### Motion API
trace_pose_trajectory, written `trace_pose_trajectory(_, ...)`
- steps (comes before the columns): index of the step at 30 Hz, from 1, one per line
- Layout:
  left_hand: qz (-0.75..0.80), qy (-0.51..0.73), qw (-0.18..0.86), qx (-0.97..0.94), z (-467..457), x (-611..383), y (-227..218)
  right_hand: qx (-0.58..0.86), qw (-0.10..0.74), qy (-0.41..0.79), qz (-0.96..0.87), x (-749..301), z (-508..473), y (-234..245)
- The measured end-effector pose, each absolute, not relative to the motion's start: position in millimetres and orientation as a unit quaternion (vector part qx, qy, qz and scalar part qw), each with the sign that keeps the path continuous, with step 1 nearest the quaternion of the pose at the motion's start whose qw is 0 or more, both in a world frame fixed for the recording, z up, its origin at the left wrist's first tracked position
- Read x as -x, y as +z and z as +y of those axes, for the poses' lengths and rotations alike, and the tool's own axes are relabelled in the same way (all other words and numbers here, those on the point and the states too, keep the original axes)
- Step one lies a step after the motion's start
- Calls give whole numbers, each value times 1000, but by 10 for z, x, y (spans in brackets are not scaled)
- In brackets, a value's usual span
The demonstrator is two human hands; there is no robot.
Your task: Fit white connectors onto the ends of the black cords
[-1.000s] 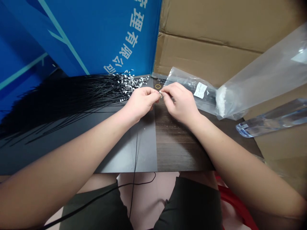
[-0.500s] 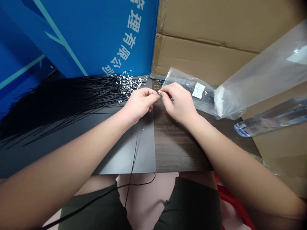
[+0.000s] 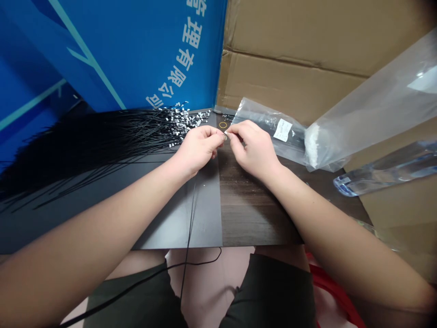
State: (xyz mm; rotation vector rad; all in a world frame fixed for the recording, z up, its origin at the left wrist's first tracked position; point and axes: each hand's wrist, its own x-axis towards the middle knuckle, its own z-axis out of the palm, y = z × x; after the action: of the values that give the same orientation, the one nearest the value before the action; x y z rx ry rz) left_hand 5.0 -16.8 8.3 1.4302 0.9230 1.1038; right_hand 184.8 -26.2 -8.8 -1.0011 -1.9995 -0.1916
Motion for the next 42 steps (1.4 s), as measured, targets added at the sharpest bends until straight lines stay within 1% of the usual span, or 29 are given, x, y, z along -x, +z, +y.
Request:
trace_pose_trajectory(10, 372, 464, 558, -579, -173, -62, 72, 403, 419, -82, -810, -1857, -256, -97)
trace_pose_trajectory(17, 366, 467, 597, -540, -192, -78, 85, 402, 412, -89, -813, -1859, -254, -100)
trace_pose_trajectory(28, 370, 470, 603, -527, -204, -93, 94, 402, 407, -105, -814, -1853, -233, -128)
trace_pose_trajectory(35, 369, 467, 609, -524, -193, -80, 98, 399, 432, -101, -803, -1845, -234, -112)
trace_pose_trajectory(38, 379, 423, 627, -534, -205, -47, 114, 409, 459, -89, -783, -1872, -227, -87)
trace_pose_trajectory(42, 409, 296, 676, -536, -198, 104, 221, 438, 510, -46, -739, -2011, -186, 2)
